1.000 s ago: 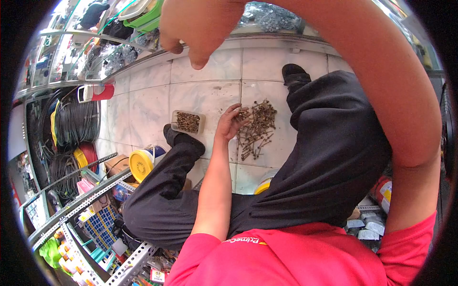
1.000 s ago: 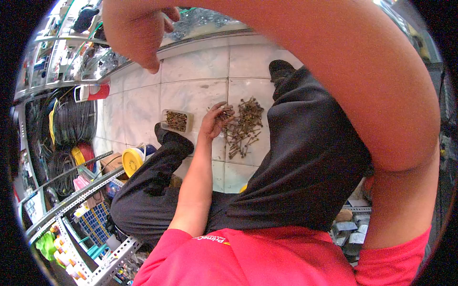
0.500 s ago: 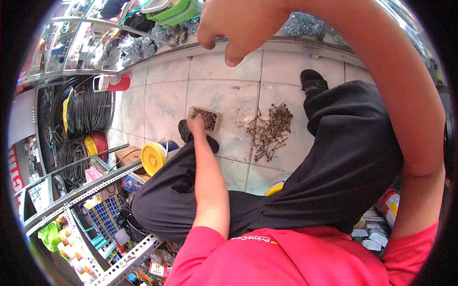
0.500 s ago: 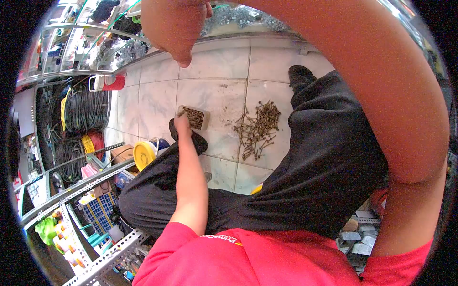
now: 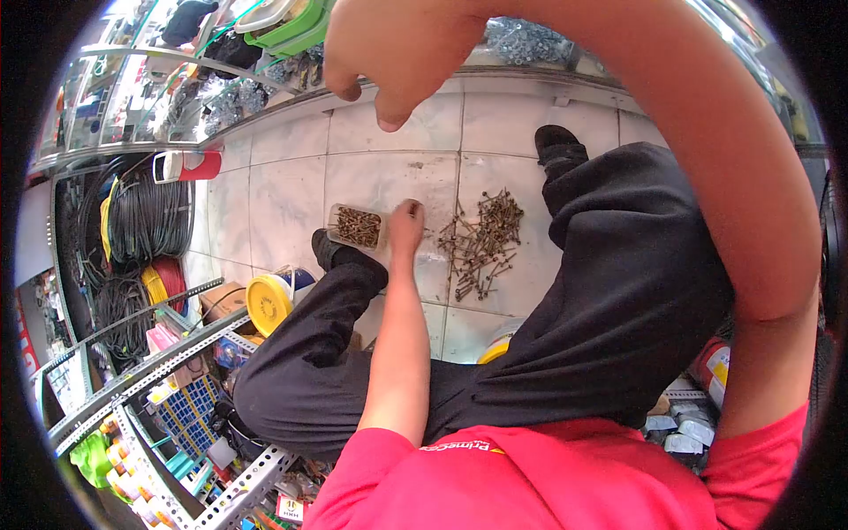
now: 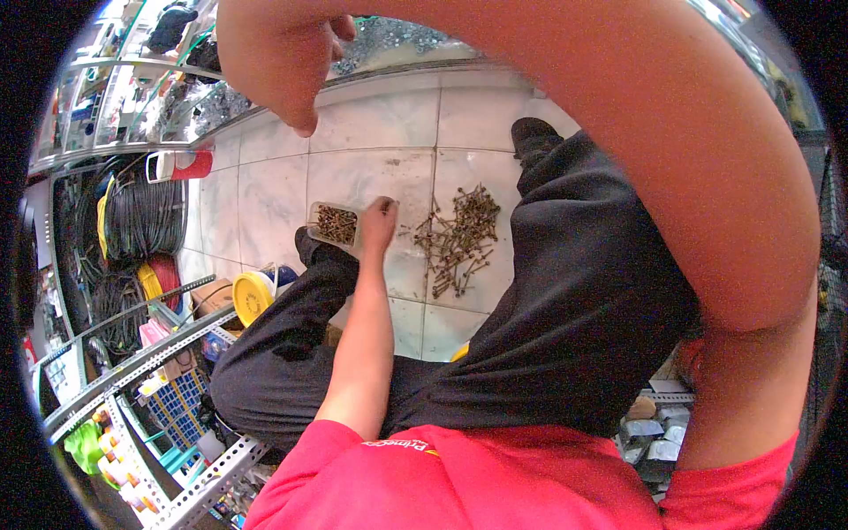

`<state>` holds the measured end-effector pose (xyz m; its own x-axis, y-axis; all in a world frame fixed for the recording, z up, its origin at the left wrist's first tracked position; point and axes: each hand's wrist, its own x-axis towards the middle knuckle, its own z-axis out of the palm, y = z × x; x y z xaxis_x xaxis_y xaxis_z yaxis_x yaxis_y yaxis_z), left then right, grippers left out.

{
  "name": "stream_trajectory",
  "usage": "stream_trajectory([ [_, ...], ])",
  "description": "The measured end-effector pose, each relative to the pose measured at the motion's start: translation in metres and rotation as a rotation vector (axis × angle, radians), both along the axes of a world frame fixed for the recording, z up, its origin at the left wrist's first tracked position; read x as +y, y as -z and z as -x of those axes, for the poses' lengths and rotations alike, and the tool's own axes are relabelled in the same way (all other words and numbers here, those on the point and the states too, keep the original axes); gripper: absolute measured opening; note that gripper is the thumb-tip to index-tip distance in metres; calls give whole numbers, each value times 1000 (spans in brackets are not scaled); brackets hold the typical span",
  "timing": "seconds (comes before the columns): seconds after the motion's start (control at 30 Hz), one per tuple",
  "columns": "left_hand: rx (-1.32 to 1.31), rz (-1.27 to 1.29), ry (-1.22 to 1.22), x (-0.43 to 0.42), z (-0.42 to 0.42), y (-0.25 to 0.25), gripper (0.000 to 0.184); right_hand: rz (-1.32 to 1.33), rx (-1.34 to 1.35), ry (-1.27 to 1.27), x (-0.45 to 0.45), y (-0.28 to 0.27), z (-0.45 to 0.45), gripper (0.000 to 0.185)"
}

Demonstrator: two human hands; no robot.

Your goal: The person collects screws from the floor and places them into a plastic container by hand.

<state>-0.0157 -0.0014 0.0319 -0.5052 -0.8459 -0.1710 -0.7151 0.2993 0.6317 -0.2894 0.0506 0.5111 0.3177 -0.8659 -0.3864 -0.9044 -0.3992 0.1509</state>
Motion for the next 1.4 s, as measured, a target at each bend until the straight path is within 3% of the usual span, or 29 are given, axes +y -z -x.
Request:
stream_trajectory([
  [0.17, -165, 21, 135, 54, -7, 24, 26, -49, -64, -75, -4, -4, 15, 43],
  [0.33, -209, 24, 126, 88, -32, 27, 58, -44, -59, -59, -1, -5, 14, 43],
  [0.53, -289, 164, 233, 92, -29, 27, 50, 12, -14, 31, 9, -5, 4, 45],
  [0.63, -347, 178, 254, 87, -34, 38, 37, 10, -10, 18, 9, -6, 3, 45],
  [0.83, -159, 129, 120, 91, -44, 46, 22, 8, -16, 12, 9, -4, 4, 45],
  [1.03, -209, -40, 218, 95, -15, 26, 28, -37, -44, -46, 5, -11, 13, 45],
  [1.23, -79, 180, 381, 99, -7, 42, 36, 12, -4, 16, 11, -5, 5, 45],
  [1.4, -292, 42, 376, 102, -4, 30, 37, -43, -38, -65, 2, -8, 14, 46],
])
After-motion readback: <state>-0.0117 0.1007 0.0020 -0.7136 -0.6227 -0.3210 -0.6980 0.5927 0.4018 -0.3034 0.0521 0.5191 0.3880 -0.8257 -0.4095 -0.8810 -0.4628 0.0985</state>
